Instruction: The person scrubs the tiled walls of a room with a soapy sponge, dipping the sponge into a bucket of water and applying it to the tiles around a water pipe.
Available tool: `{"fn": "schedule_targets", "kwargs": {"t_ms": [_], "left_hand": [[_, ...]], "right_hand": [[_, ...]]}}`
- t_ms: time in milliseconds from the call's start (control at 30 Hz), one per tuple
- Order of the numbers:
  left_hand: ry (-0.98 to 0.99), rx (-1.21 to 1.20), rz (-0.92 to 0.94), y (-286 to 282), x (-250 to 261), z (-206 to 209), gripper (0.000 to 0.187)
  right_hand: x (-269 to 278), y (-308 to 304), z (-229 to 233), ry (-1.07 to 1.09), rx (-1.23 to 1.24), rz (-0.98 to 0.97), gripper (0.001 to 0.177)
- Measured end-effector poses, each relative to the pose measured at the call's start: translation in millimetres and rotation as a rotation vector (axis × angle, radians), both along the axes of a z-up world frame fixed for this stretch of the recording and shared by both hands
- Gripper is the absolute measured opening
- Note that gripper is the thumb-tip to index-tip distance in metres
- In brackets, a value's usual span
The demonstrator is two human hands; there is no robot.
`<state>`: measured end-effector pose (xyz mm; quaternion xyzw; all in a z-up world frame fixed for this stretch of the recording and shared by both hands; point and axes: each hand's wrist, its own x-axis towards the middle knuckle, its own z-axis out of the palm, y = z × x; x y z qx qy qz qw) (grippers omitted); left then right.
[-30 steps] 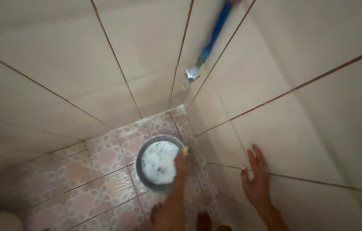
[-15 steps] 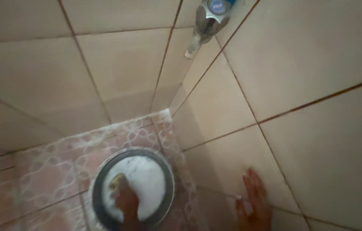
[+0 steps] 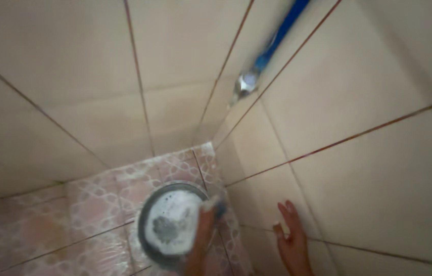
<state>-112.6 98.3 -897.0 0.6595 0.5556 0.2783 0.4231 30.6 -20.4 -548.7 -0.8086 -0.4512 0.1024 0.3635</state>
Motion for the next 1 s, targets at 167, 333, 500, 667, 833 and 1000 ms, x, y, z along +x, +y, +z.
{"fn": "schedule_targets", "kwargs": {"t_ms": [167,333,500,667,833,1000], "left_hand": [[-0.810,-0.857,0.127,-11,101,315,0.037],[-0.940,-0.047,0.094,-48,160,487,0.029],[-0.543,0.590,-0.021,-57,235,522,0.015],[0.031,0.056,-0.143,22,248,405,0.015],[-0.509,-0.172,0.101,7,253,481,0.028],[-0.950,0.167,0.085,76,214,698,0.065]], "right_hand": [[-16,7,124,-0.034,0.047,-0.047,0.044],[-51,-4,295,-0.338,0.227,-0.056,0.036],[-71,-7,400,-0.418,0.263,-0.100,0.048],[-64,-20,428,-0.364,0.171,-0.153,0.047],[-57,-37,442,-0.437,0.091,-0.196,0.043],[-55,-36,457,-0.397,0.100,-0.220,0.048]]}}
